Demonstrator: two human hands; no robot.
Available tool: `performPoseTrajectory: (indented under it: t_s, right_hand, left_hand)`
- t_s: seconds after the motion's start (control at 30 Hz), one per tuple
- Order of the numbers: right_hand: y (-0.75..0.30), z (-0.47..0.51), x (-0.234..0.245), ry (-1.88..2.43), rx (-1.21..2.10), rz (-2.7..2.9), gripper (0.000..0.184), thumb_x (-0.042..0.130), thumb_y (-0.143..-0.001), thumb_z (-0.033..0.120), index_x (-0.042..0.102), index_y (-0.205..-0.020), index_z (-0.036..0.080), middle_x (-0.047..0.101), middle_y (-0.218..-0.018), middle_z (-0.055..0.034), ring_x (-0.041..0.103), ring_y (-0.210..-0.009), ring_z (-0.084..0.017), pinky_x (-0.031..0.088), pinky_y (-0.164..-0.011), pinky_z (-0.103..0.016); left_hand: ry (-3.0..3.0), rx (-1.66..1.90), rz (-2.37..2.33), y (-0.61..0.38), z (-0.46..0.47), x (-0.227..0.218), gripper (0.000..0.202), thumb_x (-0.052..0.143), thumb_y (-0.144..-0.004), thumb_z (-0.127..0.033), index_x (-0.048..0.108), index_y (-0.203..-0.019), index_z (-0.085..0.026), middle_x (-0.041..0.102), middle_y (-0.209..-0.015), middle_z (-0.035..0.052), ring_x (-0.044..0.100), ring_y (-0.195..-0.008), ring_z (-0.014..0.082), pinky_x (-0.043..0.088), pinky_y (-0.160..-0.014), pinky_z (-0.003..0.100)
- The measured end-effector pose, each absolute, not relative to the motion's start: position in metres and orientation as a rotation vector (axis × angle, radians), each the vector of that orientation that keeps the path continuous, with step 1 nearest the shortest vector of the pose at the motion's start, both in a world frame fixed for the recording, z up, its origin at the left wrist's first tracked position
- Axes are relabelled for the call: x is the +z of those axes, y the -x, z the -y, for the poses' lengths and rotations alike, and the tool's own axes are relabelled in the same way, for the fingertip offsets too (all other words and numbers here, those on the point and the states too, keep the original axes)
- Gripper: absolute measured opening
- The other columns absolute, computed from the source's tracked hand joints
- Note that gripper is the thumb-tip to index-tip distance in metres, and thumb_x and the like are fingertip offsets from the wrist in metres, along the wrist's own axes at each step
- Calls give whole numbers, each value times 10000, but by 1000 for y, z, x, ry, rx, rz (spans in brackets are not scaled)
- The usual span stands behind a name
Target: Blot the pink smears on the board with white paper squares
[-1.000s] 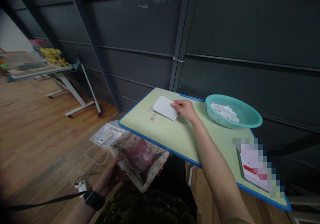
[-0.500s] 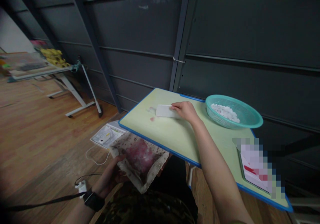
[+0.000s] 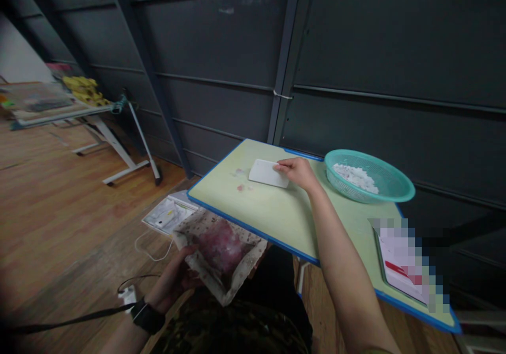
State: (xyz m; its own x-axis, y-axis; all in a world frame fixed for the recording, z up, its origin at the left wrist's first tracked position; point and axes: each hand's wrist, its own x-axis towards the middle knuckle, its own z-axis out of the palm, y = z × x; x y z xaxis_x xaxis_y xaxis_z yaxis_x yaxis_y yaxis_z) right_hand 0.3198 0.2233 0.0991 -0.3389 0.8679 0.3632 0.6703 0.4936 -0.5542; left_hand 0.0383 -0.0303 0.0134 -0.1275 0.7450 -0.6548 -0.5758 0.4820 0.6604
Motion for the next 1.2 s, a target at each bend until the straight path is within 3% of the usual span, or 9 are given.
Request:
performPoseTrajectory:
  t_s: [0.2, 0.4, 0.67, 0.8, 1.03, 1.2]
  right_hand:
    - [-303, -225, 86, 1219, 374, 2095, 240, 597, -812, 325, 771, -919, 199, 741, -991, -56, 685, -893, -258, 496, -787, -335]
    - [-312, -218, 100, 1233, 478, 2204, 250, 635, -762, 372, 783, -836, 185, 756, -844, -55, 661, -718, -231, 482, -678, -317]
    - [-327, -210, 118, 1294, 864, 2130, 441, 657, -678, 513, 760, -810, 105, 643, -612, -38, 500, -511, -123, 374, -462, -246]
    - [-331, -210, 117, 1368, 977, 2080, 429, 680, -657, 500, 734, -759, 87, 590, -558, -33, 469, -484, -107, 362, -428, -234]
    - [-313, -204, 112, 1266, 1168, 2145, 388, 699, -654, 495, 696, -715, 112, 564, -549, -11, 478, -486, -97, 385, -436, -221]
    - [-317, -211, 108, 1326, 1054, 1973, 438, 687, -659, 510, 713, -765, 86, 613, -579, -43, 510, -490, -125, 404, -442, -250]
  left_hand:
    - [-197, 1151, -1284, -39, 31, 15, 191, 646, -764, -279, 561, -905, -183, 642, -595, -10, 551, -445, 119, 584, -563, 330]
    - [-181, 1133, -1291, -39, 30, 17, 161, 617, -785, -259, 557, -911, -178, 636, -579, -13, 550, -432, 117, 586, -556, 323]
    - [-191, 1131, -1278, -36, 30, 10, 218, 666, -751, -292, 576, -916, -183, 663, -629, -1, 583, -436, 130, 571, -497, 299]
    - [-189, 1127, -1281, -36, 30, 11, 227, 661, -756, -287, 578, -940, -183, 651, -605, -9, 585, -438, 136, 561, -483, 292]
    - [-199, 1112, -1289, -37, 29, 12, 196, 616, -790, -279, 570, -953, -181, 714, -727, 40, 637, -501, 160, 586, -558, 332]
    - [-201, 1116, -1297, -36, 30, 10, 205, 644, -768, -283, 570, -930, -182, 710, -705, 42, 635, -500, 164, 590, -572, 346]
